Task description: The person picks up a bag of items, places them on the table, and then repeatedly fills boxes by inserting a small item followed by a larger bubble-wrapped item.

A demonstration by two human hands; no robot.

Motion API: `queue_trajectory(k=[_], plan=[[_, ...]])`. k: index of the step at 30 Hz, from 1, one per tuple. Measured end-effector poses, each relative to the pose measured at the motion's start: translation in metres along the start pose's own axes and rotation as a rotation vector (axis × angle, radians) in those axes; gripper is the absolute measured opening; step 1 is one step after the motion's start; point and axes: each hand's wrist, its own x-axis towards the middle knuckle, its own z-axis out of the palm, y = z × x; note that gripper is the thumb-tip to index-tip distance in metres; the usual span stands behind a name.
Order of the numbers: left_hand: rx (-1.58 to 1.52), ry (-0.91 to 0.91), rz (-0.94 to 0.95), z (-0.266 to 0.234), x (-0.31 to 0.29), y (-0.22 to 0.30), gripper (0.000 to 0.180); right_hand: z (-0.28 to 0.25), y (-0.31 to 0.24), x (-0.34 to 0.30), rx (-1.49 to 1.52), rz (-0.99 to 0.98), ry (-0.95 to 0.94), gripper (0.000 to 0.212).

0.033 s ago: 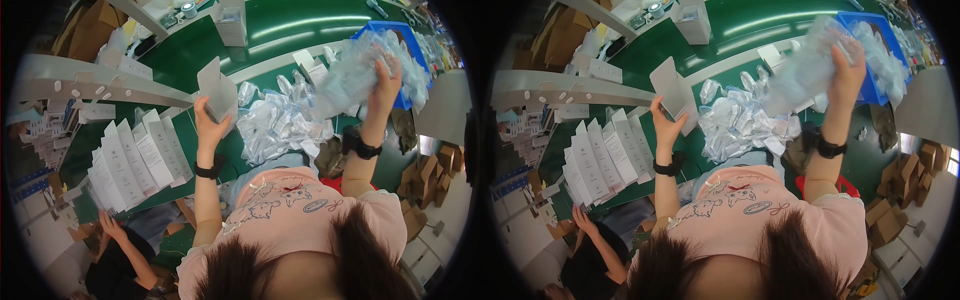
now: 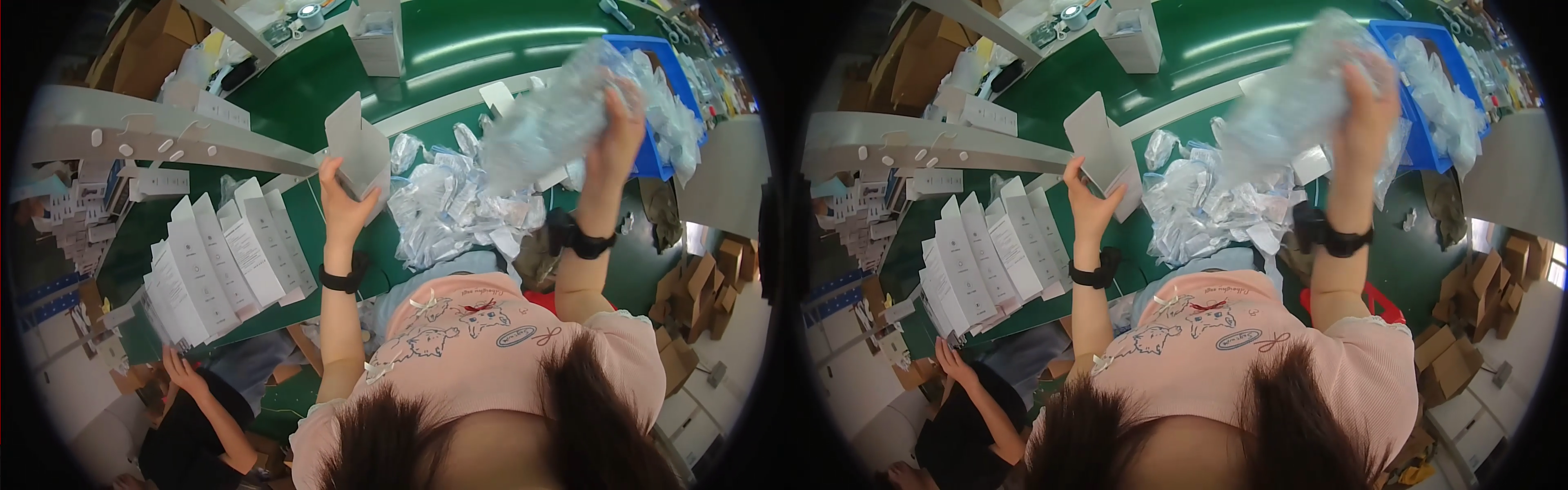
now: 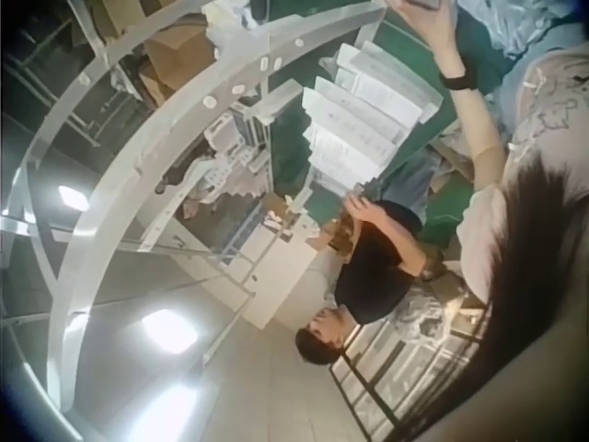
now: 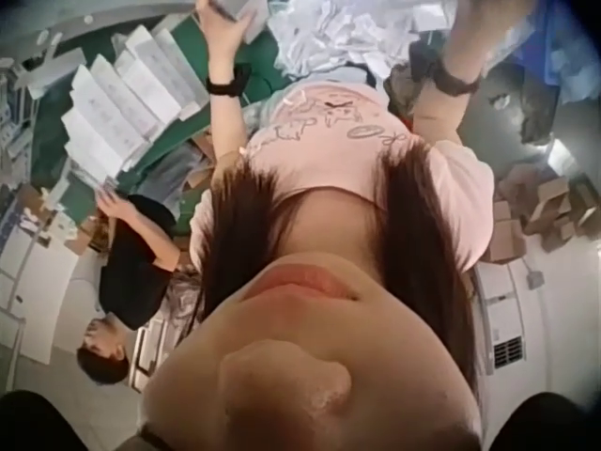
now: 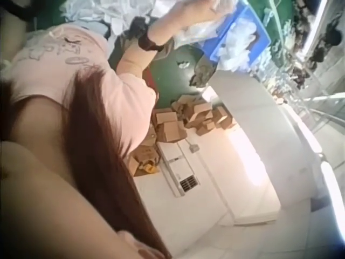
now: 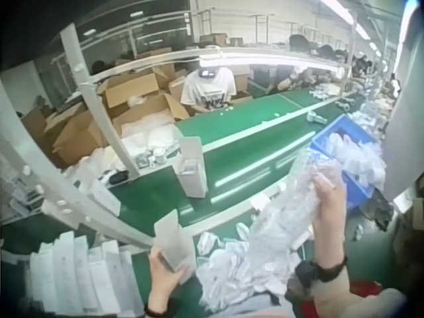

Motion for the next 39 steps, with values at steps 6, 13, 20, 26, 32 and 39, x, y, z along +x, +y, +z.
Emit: queue_trajectory(k=[6,13,20,26,32,39], plan=[[0.047,0.234,-0.03,0.031,-0.016,-0.01,0.082,0.141,0.071,-0.059,-0.094,-0.016,-0.072,0.021],[-0.017,0.238,-0.017,0.037,-0.021,0.006,0.084,0.156,0.087,-0.103,-0.425,-0.589,-0.73,0.027],[-0.175,0.423,-0.081,0.037,-0.067,-0.027,0.085,0.104,0.12,-0.083,-0.28,-0.277,-0.957,0.047],[-0.241,0.478,0.102,0.005,-0.082,-0.01,0.08,0.063,0.226,-0.094,-1.363,0.102,-1.121,0.038],[0.144,0.337,-0.006,-0.028,-0.053,0.039,0.038,0.051,0.23,-0.088,-1.05,-0.098,-1.056,0.031],[0.009,0.372,-0.362,-0.041,-0.042,0.043,0.01,0.117,0.09,-0.086,-0.161,-0.209,-1.087,0.024]])
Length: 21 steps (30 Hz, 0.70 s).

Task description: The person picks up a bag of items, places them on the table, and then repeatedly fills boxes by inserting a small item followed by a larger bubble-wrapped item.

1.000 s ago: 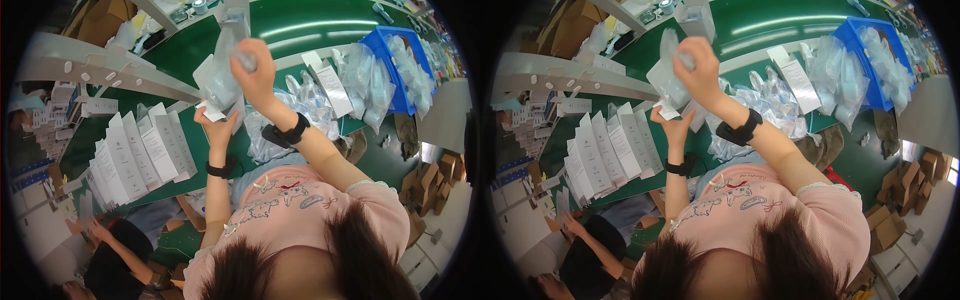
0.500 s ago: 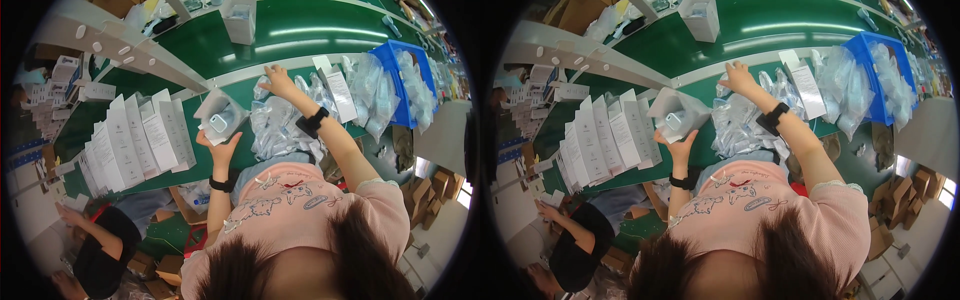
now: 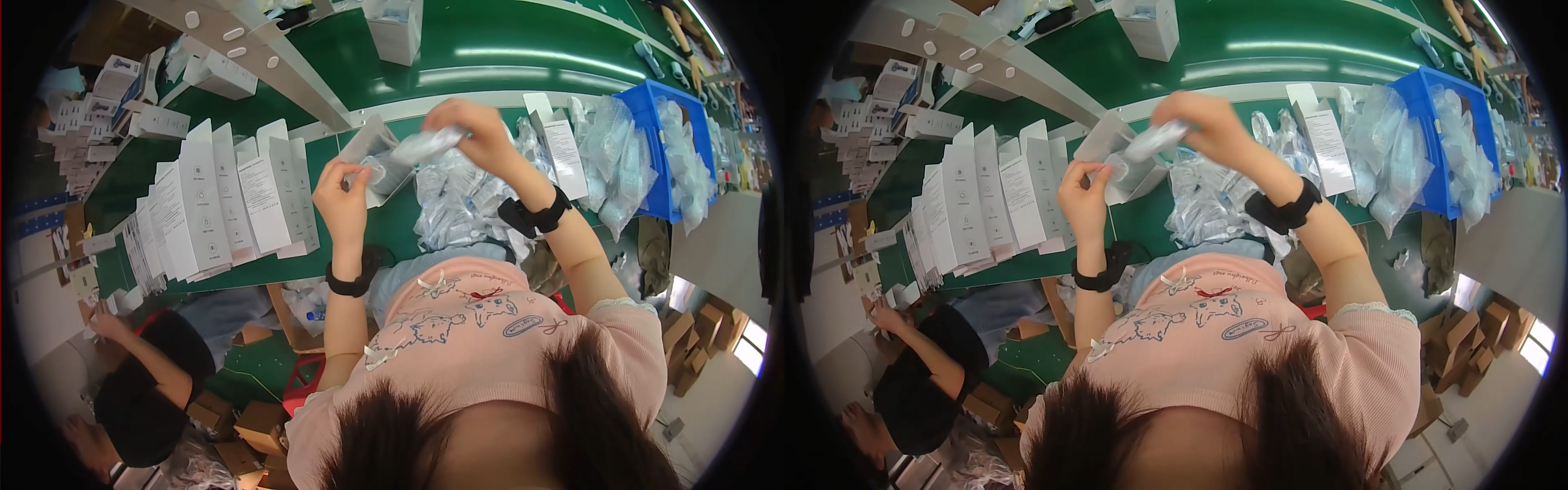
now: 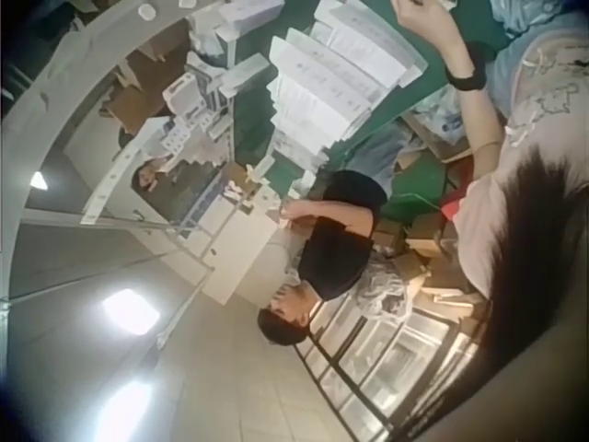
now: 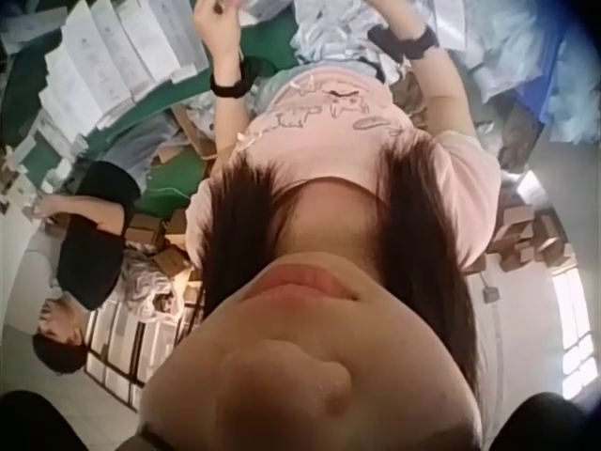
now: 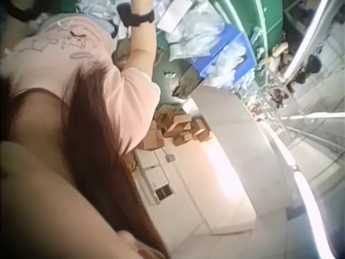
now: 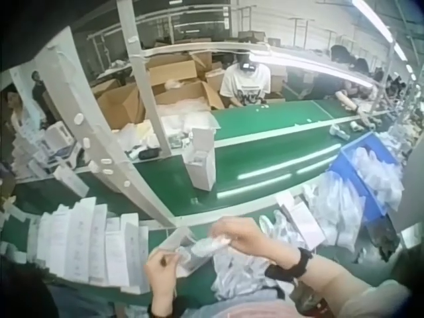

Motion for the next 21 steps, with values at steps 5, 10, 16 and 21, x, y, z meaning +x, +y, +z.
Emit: queue_trajectory(k=[5,10,16,21], plan=[[-0.104,-0.02,0.003,0.005,0.007,-0.006,0.01,0.032,-0.012,0.012,-0.313,-0.286,-0.408,0.031],[-0.15,-0.005,-0.02,0.005,0.006,-0.011,0.009,0.033,-0.023,0.011,-0.385,-0.29,-0.461,0.034],[-0.144,-0.024,0.005,0.008,0.006,-0.009,0.01,0.031,-0.012,0.004,-0.485,-0.42,-0.592,0.024],[-0.122,-0.003,-0.019,0.007,0.007,-0.006,0.01,0.042,-0.004,0.002,-0.553,-0.479,-0.43,0.028]])
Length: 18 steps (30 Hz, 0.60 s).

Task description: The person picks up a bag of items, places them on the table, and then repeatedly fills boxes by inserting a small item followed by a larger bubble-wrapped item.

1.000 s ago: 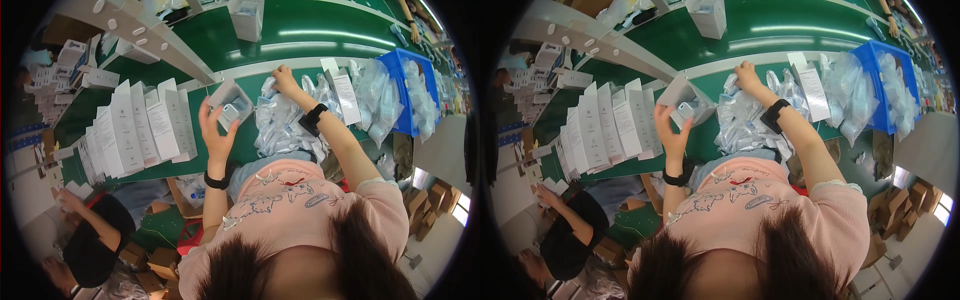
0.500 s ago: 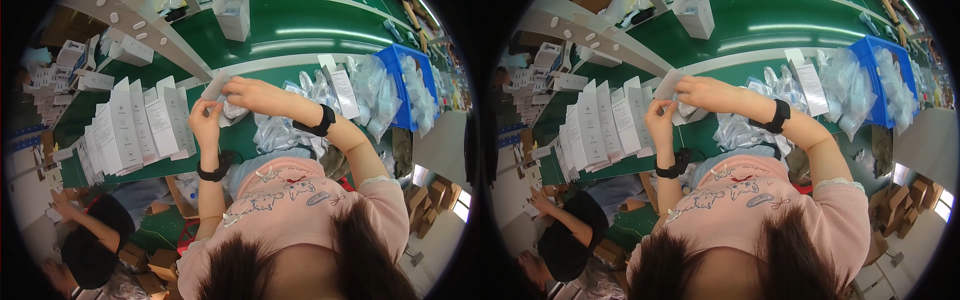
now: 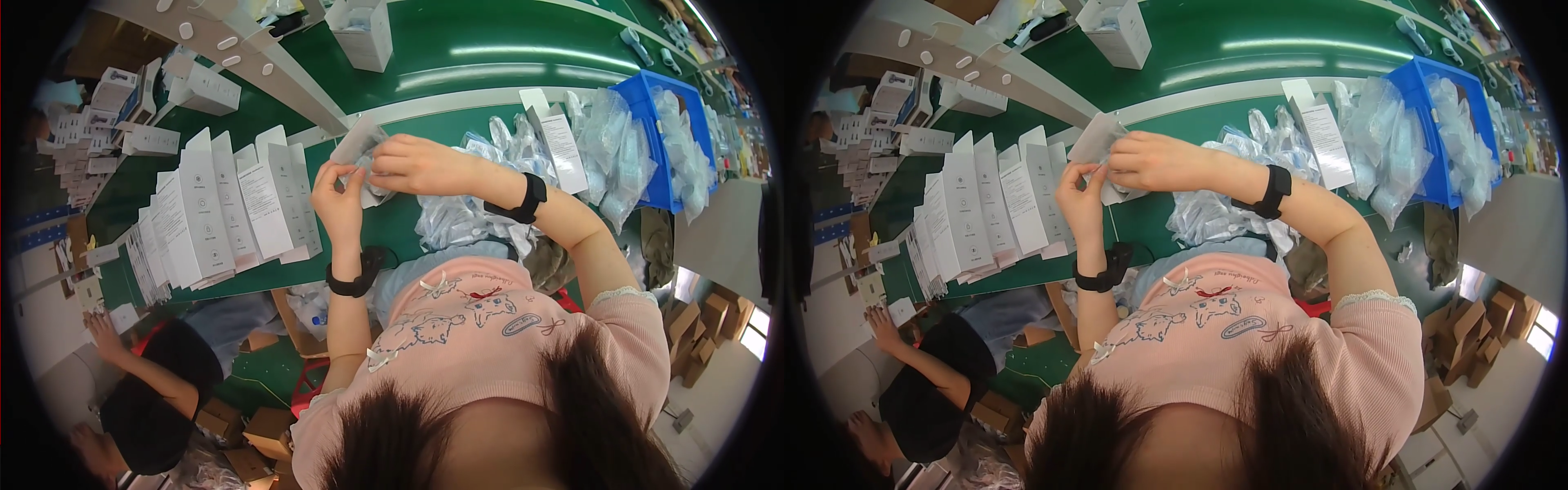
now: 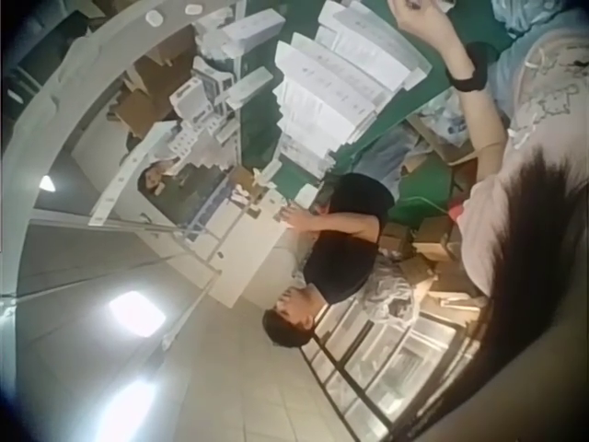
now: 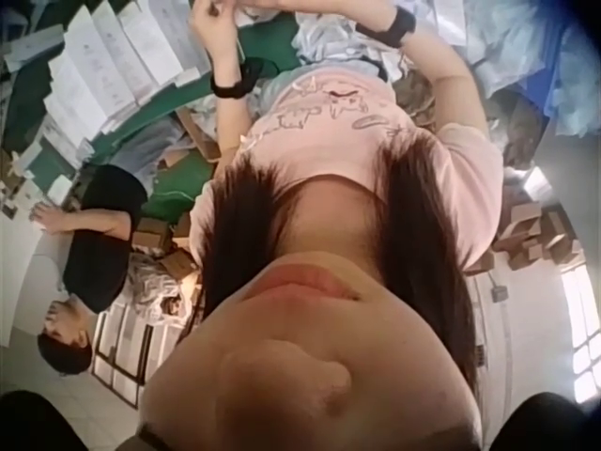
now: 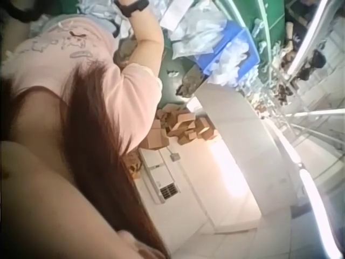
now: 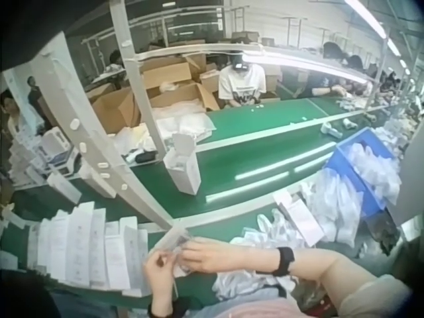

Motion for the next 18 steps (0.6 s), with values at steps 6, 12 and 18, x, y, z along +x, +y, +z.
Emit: queue_trajectory(k=[6,12,18], plan=[[-0.159,-0.002,0.095,-0.018,0.002,-0.023,0.015,0.012,-0.003,-0.01,0.175,-0.038,-0.15,0.045],[1.13,0.164,0.148,-0.09,0.003,-0.034,0.075,0.029,0.008,-0.034,0.307,0.31,0.217,0.083],[1.274,-0.246,-0.086,-0.081,-0.017,-0.043,0.083,0.046,0.04,-0.015,0.896,0.587,0.204,0.114]])
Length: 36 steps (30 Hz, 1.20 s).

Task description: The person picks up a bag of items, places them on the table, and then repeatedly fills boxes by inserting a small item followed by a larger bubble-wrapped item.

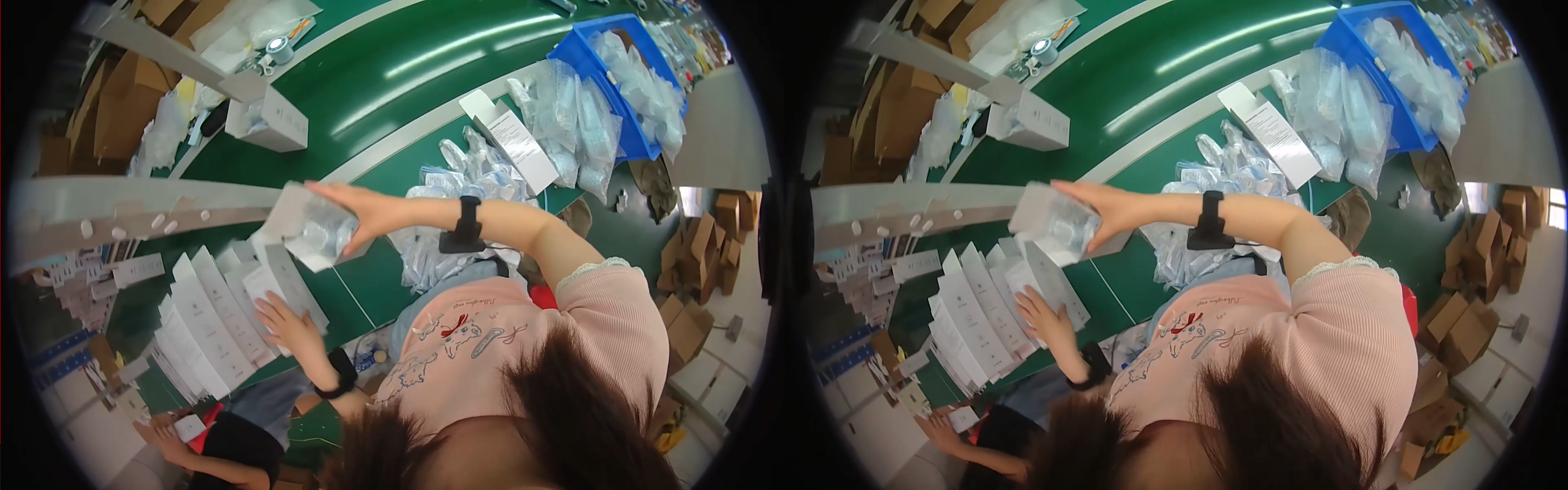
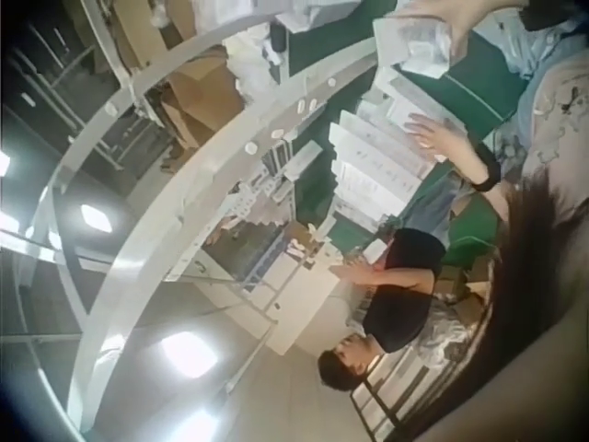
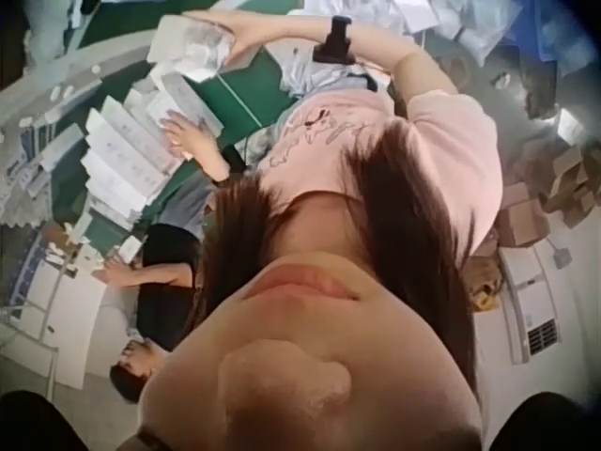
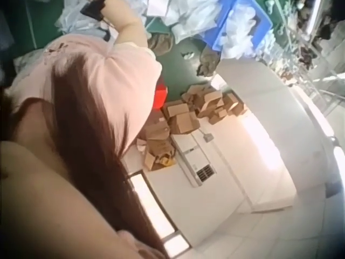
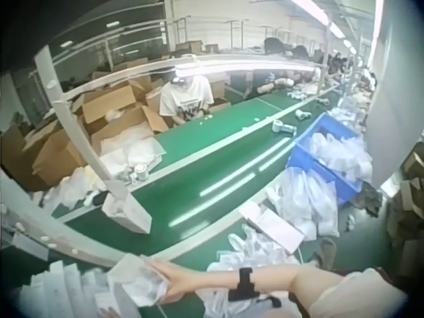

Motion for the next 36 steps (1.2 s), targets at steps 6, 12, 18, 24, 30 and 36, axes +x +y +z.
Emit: queue_trajectory(k=[6,12,18,24,30,36], plan=[[-0.28,-0.135,0.185,-0.006,-0.061,0.078,0.09,-0.117,0.002,0.048,0.155,-0.045,0.616,0.112],[-0.714,-0.176,0.236,0.043,-0.002,0.055,0.086,-0.191,0.096,0.058,-0.335,-0.018,0.756,0.112],[-1.171,-0.62,0.028,0.088,0.035,0.055,0.079,-0.239,0.06,-0.031,-0.99,0.394,0.497,0.083],[-1.292,-0.529,0.033,0.036,0.026,0.079,0.075,-0.312,-0.005,-0.219,-1.289,1.445,0.597,0.034],[-1.331,-0.05,0.312,-0.018,0.046,0.106,0.083,-0.309,0.04,-0.232,-1.138,1.462,0.827,0.068],[-0.886,0.069,0.642,-0.016,0.068,0.149,0.069,-0.312,0.013,-0.207,-0.868,0.932,0.781,0.091]])
